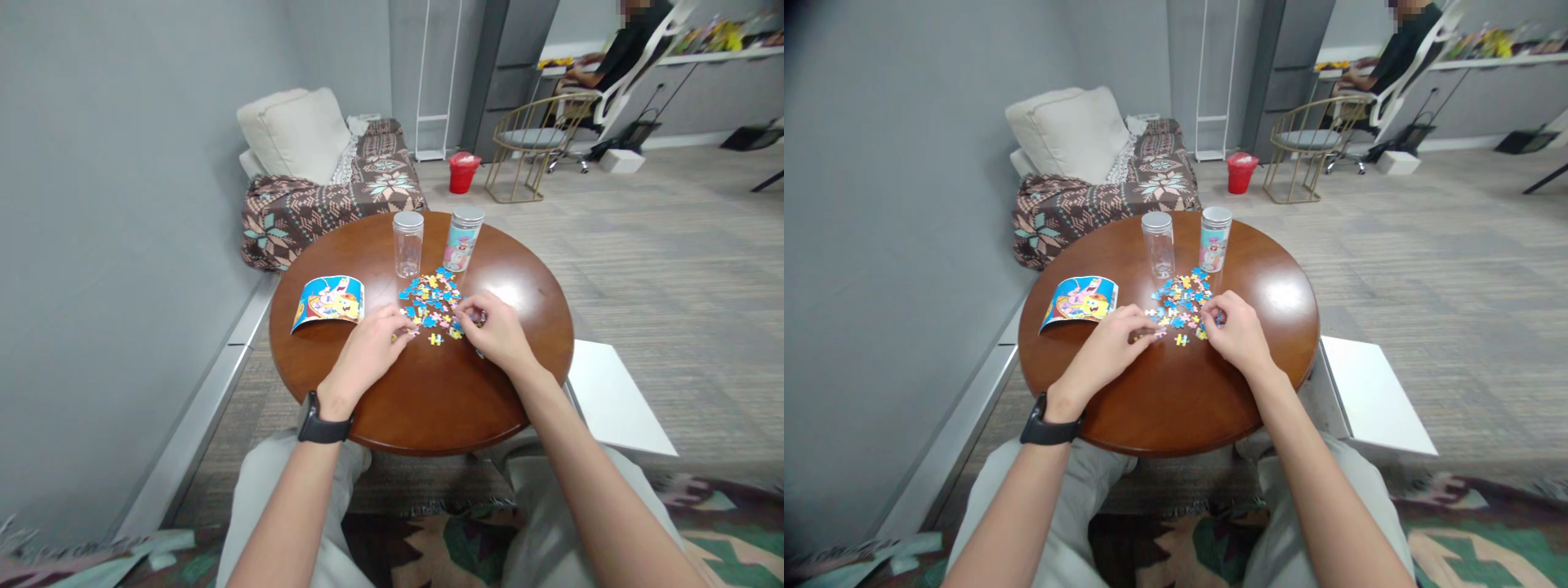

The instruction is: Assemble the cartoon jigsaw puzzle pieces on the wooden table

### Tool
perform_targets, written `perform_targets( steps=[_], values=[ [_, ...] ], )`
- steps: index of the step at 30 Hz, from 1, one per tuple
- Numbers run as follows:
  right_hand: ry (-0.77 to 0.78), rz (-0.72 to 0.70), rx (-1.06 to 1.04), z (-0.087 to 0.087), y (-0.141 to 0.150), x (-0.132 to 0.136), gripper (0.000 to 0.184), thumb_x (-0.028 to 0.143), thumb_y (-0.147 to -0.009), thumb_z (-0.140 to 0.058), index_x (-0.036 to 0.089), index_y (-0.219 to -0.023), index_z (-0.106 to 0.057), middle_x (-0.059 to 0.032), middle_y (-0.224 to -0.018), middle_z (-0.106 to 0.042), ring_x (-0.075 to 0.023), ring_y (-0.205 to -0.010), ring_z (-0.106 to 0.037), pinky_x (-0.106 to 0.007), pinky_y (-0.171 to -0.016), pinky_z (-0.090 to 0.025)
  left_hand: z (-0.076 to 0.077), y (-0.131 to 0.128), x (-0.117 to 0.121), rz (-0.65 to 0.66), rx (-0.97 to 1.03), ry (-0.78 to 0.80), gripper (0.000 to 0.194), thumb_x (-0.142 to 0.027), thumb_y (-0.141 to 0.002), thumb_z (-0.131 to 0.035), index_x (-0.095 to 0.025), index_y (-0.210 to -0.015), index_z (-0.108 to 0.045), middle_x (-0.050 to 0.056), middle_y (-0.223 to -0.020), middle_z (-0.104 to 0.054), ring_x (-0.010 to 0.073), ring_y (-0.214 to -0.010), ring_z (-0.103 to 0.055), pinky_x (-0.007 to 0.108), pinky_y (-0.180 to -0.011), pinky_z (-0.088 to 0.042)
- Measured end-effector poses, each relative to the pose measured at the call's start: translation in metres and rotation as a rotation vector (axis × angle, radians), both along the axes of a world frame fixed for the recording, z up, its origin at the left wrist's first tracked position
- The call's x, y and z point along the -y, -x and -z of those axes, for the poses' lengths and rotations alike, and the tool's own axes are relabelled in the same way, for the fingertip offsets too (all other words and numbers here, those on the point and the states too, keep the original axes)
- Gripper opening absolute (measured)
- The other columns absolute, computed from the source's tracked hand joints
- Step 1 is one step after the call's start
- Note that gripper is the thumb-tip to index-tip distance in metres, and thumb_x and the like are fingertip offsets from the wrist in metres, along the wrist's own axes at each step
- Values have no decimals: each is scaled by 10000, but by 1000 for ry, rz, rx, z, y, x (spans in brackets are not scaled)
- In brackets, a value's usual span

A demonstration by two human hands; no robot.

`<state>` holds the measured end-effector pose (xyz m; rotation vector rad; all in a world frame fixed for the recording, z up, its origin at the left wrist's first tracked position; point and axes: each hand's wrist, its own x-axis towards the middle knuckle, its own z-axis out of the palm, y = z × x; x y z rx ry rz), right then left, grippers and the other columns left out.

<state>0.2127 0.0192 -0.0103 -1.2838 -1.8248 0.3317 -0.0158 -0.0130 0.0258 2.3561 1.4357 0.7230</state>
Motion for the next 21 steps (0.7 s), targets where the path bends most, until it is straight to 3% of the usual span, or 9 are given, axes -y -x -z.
perform_targets(
  steps=[10, 14, 21],
  values=[
    [-7, -30, 125, 6, -1, -1, 119, 258, -829, -636, 209, -871, -736, -63, -861, -632, -232, -848, -605, -377, -817, -500, 9, -11, -1, 180, -139, -160, 207, -143, -955, -545, -198, -1033, -728, 53, -1026, -671, 207, -974, -592, 365, -907, -505],
    [-10, -84, 181, 8, -2, -1, 169, 319, -832, -690, 210, -944, -756, -68, -894, -630, -240, -871, -605, -399, -843, -500, 10, -12, 0, 259, -193, -153, 222, -156, -945, -559, -218, -1051, -744, 56, -1105, -676, 219, -1053, -593, 389, -949, -492],
    [-2, -98, 207, 11, -4, -2, 123, 314, -830, -703, 216, -892, -746, -66, -902, -622, -244, -890, -602, -409, -859, -500, 13, -11, -1, 246, -171, -135, 215, -160, -943, -552, -198, -1004, -755, 51, -1095, -702, 211, -1056, -608, 387, -988, -482]
  ],
)
